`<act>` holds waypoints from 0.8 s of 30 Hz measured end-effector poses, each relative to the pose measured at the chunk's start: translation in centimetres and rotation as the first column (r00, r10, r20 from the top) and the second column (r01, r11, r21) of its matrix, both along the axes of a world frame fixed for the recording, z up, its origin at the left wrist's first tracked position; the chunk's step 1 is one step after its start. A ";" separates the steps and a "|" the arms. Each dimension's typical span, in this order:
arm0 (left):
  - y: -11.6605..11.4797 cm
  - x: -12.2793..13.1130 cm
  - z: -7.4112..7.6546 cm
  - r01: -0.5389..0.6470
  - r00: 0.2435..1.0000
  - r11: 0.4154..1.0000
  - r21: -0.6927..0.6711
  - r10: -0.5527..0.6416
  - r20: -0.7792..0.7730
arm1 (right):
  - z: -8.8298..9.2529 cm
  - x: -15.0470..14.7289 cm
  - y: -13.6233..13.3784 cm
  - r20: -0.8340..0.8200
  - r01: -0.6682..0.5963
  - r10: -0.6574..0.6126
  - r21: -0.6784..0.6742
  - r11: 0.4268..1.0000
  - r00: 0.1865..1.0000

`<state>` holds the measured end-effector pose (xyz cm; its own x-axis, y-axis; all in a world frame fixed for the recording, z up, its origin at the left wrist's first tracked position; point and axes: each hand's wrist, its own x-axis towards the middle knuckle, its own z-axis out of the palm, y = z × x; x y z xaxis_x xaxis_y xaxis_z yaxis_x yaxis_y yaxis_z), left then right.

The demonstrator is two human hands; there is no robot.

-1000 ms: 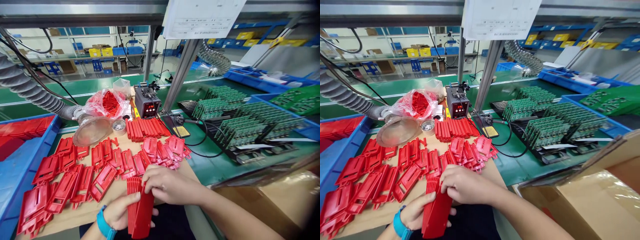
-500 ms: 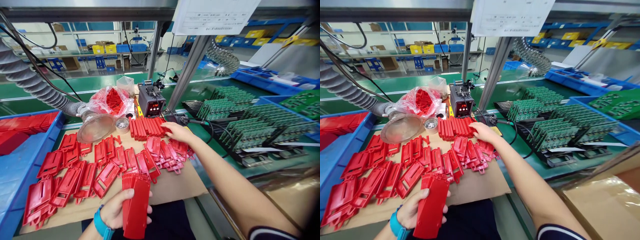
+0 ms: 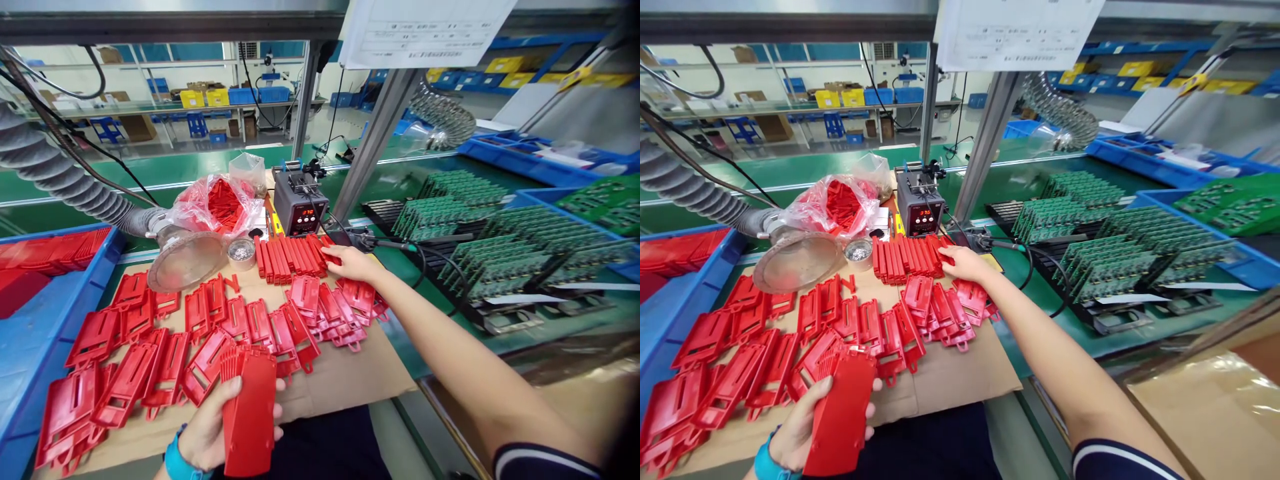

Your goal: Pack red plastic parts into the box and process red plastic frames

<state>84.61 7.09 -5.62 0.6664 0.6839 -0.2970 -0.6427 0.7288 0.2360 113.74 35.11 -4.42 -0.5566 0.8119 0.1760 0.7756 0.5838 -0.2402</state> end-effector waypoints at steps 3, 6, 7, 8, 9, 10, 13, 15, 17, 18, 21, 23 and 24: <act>0.6 0.4 0.8 -0.049 0.998 0.998 -0.034 0.050 0.028 | -0.3 -0.4 -0.9 -0.102 0.145 -0.134 0.110 0.983 0.986; 1.4 0.8 1.3 -0.109 0.994 0.993 -0.037 0.110 0.016 | -0.5 -1.1 -1.7 -0.245 0.337 -0.284 0.210 0.918 0.927; 1.6 0.9 1.3 -0.125 0.992 0.992 -0.034 0.126 0.010 | -0.5 -1.4 -1.8 -0.293 0.393 -0.321 0.232 0.890 0.900; 1.8 1.0 1.2 -0.140 0.990 0.990 -0.029 0.140 0.004 | -0.5 -1.7 -2.0 -0.339 0.440 -0.347 0.251 0.862 0.874; 2.0 1.1 1.1 -0.152 0.988 0.988 -0.027 0.152 -0.003 | -0.3 -2.0 -2.0 -0.380 0.475 -0.361 0.269 0.838 0.852; 2.2 1.2 1.0 -0.158 0.987 0.987 -0.025 0.158 -0.010 | -0.1 -2.3 -2.2 -0.418 0.499 -0.362 0.286 0.818 0.833; 2.5 1.6 0.9 -0.183 0.983 0.982 -0.037 0.182 -0.030 | 1.3 -3.2 -3.1 -0.503 0.523 -0.319 0.340 0.781 0.804; 2.7 1.8 1.2 -0.222 0.975 0.973 -0.062 0.220 -0.027 | 2.9 -3.9 -4.7 -0.576 0.529 -0.252 0.383 0.758 0.778; 2.8 2.1 1.5 -0.245 0.970 0.966 -0.082 0.244 -0.018 | 4.7 -4.9 -7.5 -0.671 0.516 -0.158 0.376 0.770 0.725; 2.8 2.3 1.6 -0.247 0.969 0.965 -0.088 0.247 -0.013 | 5.5 -5.5 -9.2 -0.703 0.475 -0.131 0.320 0.819 0.699; 2.6 3.2 1.7 -0.265 0.964 0.960 -0.087 0.265 -0.012 | 6.4 -8.1 -14.7 -0.637 0.099 -0.033 0.069 0.993 0.771; 2.3 3.9 1.5 -0.308 0.951 0.948 -0.073 0.307 -0.029 | 5.8 -10.1 -17.5 -0.594 -0.112 0.083 -0.013 0.994 0.800; 2.2 4.2 1.4 -0.327 0.945 0.943 -0.060 0.325 -0.039 | 5.2 -11.0 -18.5 -0.586 -0.171 0.116 -0.038 0.985 0.802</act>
